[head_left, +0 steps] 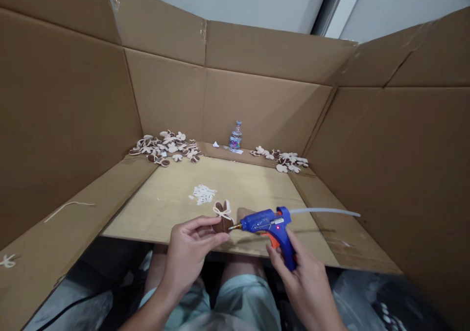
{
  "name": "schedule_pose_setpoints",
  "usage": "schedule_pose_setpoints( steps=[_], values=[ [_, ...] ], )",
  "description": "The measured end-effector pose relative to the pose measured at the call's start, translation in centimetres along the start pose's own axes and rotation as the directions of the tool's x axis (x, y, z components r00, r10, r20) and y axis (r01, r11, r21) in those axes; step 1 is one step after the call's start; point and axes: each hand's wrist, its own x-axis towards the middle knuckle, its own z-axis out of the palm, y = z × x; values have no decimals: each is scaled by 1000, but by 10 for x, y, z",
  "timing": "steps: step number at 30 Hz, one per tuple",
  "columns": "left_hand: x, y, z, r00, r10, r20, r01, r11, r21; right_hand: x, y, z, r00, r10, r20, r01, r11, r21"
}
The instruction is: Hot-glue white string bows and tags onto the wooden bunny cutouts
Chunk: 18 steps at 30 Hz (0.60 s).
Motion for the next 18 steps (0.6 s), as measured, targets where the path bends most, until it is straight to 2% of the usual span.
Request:
schedule_pose_setpoints(
  steps=[18],
  values=[
    [-3,0,-2,1000,-24,-9,24,1000,-6,-3,1,-1,998,-35,-44,31,997,-75]
  ],
)
